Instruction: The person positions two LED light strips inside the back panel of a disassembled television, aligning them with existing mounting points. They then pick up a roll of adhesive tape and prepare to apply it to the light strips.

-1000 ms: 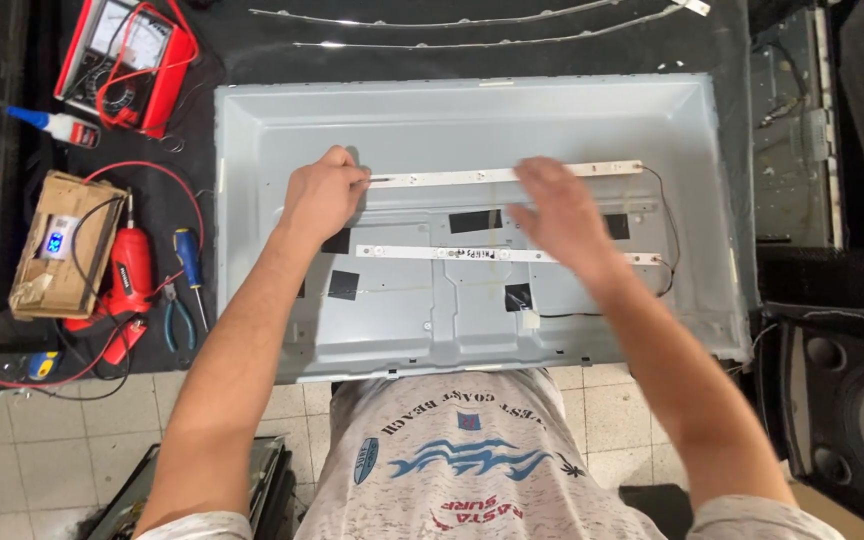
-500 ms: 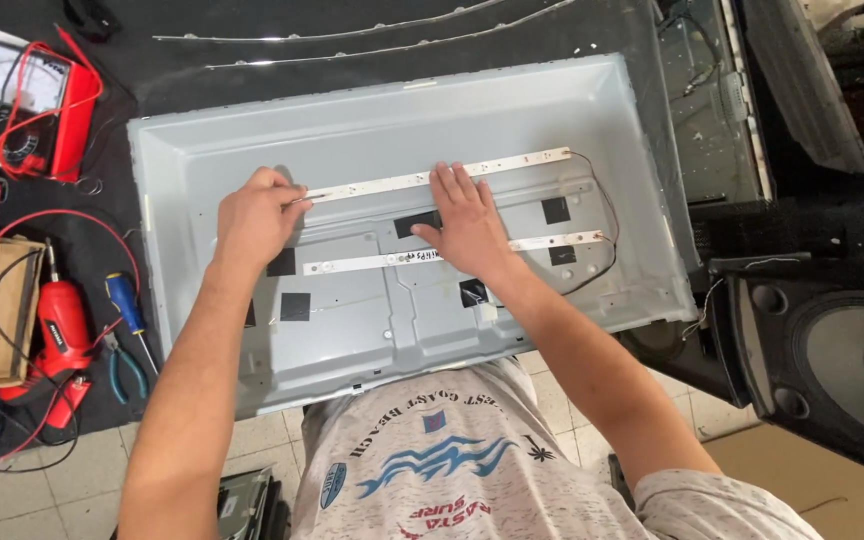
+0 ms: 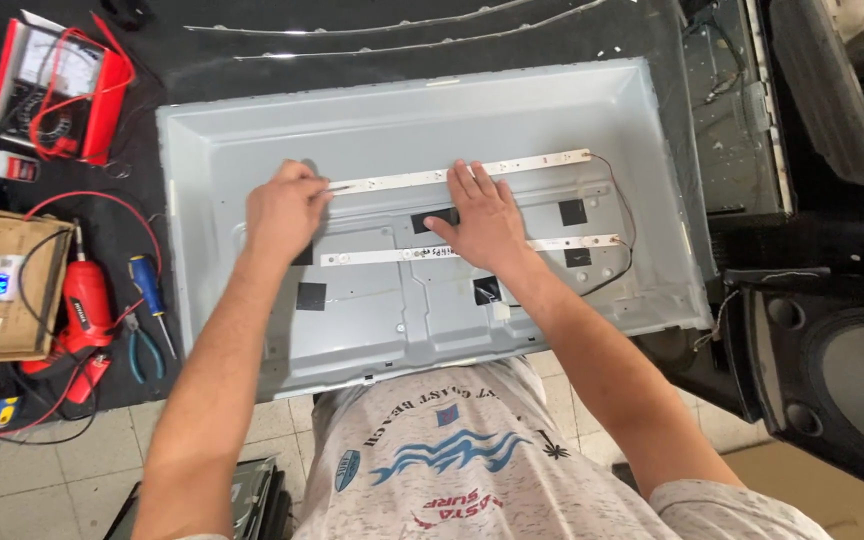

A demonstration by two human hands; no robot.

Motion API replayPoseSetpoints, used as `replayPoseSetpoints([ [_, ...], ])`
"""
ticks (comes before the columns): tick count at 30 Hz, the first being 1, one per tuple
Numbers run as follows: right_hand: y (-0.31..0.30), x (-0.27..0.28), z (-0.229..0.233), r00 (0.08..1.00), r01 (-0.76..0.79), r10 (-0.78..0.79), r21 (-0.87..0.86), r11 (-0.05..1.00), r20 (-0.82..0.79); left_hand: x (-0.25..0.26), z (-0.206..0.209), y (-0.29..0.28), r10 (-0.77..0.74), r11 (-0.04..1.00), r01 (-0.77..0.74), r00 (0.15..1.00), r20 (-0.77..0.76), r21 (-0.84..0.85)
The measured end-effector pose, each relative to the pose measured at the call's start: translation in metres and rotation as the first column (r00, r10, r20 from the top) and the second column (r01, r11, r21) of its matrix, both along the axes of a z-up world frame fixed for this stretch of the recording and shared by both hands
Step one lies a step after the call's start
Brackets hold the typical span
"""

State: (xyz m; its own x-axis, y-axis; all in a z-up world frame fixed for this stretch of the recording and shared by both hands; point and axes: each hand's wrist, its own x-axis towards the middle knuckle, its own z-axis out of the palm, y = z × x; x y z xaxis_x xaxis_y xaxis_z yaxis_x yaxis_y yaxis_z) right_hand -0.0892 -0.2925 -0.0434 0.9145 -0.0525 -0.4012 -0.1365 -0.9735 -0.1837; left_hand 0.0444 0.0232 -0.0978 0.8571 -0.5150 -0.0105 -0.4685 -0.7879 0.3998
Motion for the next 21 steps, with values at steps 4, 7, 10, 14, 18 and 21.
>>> replayPoseSetpoints([
  [4,-0.003,-0.005,-0.007,0.998,-0.016,0.014,0.036,0.999,0.054,-0.030,0.012,-0.022,-0.021,0.999,0.021,1.000,0.009,-0.028],
  [7,-0.008,-0.009,-0.003,0.996,-0.009,0.003,0.070,0.997,0.088,-0.052,0.032,-0.037,-0.062,0.998,0.062,0.998,-0.011,-0.001],
  [10,-0.020,-0.017,0.009,0.984,0.028,-0.049,0.125,0.992,0.169,-0.062,0.053,-0.039,-0.074,0.996,0.075,0.997,-0.037,0.044],
  [14,-0.049,-0.028,0.001,0.965,0.177,-0.178,0.023,0.984,0.190,-0.061,0.051,-0.036,-0.058,0.998,0.059,0.998,-0.027,0.019],
  [18,-0.052,-0.033,0.007,0.968,0.231,-0.232,0.016,0.973,0.091,-0.062,0.055,-0.034,-0.034,0.999,0.036,0.998,-0.049,0.031],
  [21,-0.053,-0.030,0.006,0.970,0.229,-0.228,-0.002,0.973,0.081,-0.061,0.059,-0.036,-0.030,0.999,0.032,0.998,-0.056,0.036],
])
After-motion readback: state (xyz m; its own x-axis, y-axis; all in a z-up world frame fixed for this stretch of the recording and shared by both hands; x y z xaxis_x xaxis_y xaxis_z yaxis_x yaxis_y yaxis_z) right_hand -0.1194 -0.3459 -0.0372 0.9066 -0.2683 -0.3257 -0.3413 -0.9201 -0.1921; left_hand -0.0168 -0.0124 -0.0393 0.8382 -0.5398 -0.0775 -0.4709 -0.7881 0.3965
